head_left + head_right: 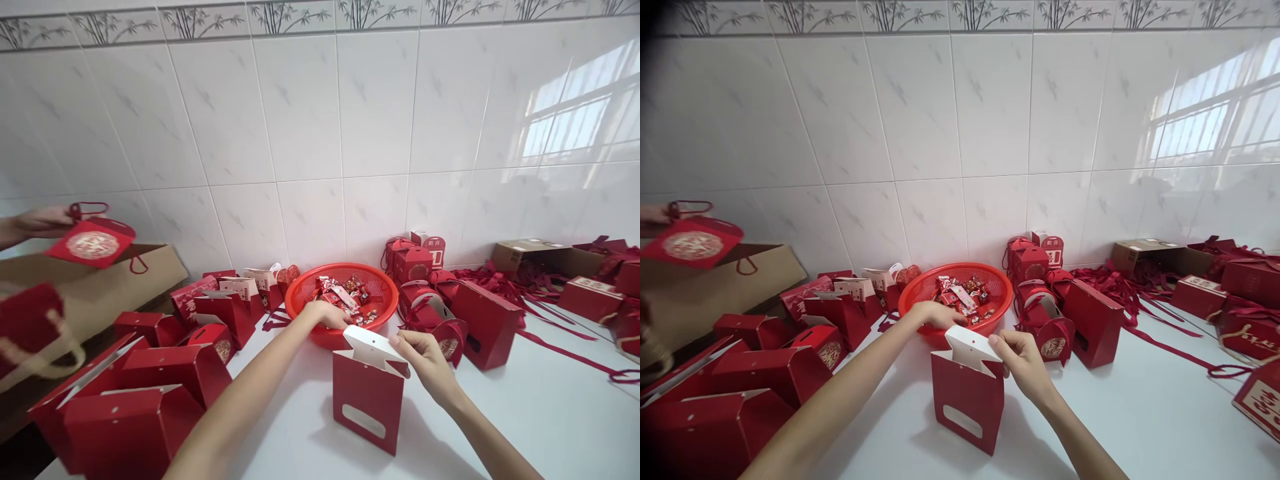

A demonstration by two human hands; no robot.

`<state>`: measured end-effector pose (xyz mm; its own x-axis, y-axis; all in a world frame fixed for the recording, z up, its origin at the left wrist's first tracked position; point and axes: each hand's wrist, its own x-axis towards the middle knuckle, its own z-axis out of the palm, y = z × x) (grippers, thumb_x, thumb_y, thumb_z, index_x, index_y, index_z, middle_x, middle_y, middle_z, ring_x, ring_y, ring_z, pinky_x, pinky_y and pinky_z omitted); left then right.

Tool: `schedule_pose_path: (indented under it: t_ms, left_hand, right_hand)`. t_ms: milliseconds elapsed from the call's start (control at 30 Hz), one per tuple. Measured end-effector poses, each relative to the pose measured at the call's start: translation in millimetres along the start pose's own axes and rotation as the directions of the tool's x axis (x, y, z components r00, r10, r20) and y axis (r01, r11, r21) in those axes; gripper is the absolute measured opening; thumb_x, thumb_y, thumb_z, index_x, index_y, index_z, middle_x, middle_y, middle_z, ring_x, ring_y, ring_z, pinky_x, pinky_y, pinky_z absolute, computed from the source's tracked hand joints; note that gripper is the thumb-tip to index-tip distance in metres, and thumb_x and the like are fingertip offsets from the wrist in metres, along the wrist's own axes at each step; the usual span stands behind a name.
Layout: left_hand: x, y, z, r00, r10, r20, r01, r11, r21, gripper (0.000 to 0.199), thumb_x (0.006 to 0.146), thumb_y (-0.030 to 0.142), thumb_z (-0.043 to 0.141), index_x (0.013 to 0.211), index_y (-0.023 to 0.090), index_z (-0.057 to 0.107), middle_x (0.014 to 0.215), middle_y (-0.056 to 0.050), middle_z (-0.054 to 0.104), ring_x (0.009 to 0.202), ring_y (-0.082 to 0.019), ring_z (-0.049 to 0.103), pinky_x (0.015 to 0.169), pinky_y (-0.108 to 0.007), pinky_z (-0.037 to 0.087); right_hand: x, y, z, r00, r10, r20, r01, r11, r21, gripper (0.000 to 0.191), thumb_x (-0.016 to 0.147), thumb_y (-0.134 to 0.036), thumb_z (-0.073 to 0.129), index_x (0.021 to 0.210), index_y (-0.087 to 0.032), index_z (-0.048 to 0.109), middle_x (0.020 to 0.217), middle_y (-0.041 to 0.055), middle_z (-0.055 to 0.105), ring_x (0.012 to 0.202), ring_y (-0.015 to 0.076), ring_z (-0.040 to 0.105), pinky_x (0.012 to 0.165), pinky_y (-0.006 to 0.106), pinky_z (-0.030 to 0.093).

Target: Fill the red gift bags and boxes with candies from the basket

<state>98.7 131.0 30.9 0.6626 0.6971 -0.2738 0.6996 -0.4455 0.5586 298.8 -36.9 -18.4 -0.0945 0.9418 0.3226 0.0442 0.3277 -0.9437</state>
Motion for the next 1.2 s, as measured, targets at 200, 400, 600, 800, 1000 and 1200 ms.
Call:
schedule_pose_path:
  t_ms: [200,400,600,800,1000,1200]
  left_hand:
    - [43,-13,21.0,0.993,-0.110,0.038,0.099,0.971,0.217,0.049,0.046,0.019,0.078,0.095,0.020,0.074,0.090,-0.011,0.075,0.077,-0.029,0.065,0.064,-0.030,0.047]
    - [51,-16,28.9,0.998,-0.032,0.048,0.021,0.977,0.212,0.048,0.052,0.012,0.070,0.099,0.021,0.072,0.093,-0.008,0.074,0.084,-0.028,0.063,0.072,-0.031,0.046]
    - [44,-13,31.3,0.998,-0.012,0.055,0.008,0.998,0.064,0.020,0.056,0.009,0.068,0.073,0.018,0.071,0.069,-0.002,0.069,0.073,-0.025,0.062,0.074,-0.033,0.047]
    - [43,-4,19.1,0.963,0.051,-0.266,-0.114,0.967,-0.228,0.043,0.070,0.026,0.076,0.110,0.014,0.066,0.099,-0.008,0.070,0.092,-0.024,0.064,0.078,-0.029,0.051]
    - [36,-6,15.9,0.929,0.008,-0.370,-0.201,0.851,-0.485,0.074,0.071,0.020,0.077,0.140,0.017,0.051,0.108,-0.010,0.067,0.083,-0.017,0.066,0.068,-0.026,0.054]
    - [23,1,15.3,0.935,0.011,-0.354,-0.242,0.749,-0.617,0.100,0.068,0.005,0.068,0.157,0.022,0.025,0.079,0.002,0.063,0.059,-0.009,0.059,0.057,-0.021,0.048]
  right_hand:
    - [-1,-1,1,1.000,-0.016,0.005,0.016,0.999,-0.047,0.059,0.086,-0.064,0.056,0.053,-0.019,0.039,0.050,-0.0032,0.038,0.048,0.0087,0.038,0.048,0.024,0.026]
    - [-1,-1,2,0.999,-0.033,0.019,0.035,0.997,-0.068,0.058,0.088,-0.064,0.054,0.053,-0.019,0.040,0.052,-0.0030,0.037,0.049,0.0091,0.037,0.048,0.025,0.025]
    - [-1,2,2,0.999,-0.030,0.023,0.032,0.998,-0.062,0.059,0.087,-0.065,0.054,0.053,-0.019,0.040,0.051,-0.0030,0.038,0.048,0.0093,0.037,0.048,0.025,0.026]
    - [1,3,2,0.999,-0.035,0.038,0.036,0.999,-0.037,0.059,0.087,-0.065,0.054,0.053,-0.019,0.042,0.050,-0.0027,0.040,0.048,0.0091,0.037,0.048,0.025,0.025]
    - [0,3,1,0.999,-0.039,0.033,0.040,0.999,-0.030,0.058,0.088,-0.063,0.054,0.053,-0.019,0.040,0.051,-0.0031,0.037,0.048,0.0090,0.037,0.048,0.025,0.025]
    - [-1,1,1,0.999,-0.030,0.036,0.032,0.999,-0.041,0.057,0.089,-0.061,0.054,0.054,-0.018,0.042,0.053,-0.0029,0.038,0.050,0.0092,0.037,0.049,0.025,0.025]
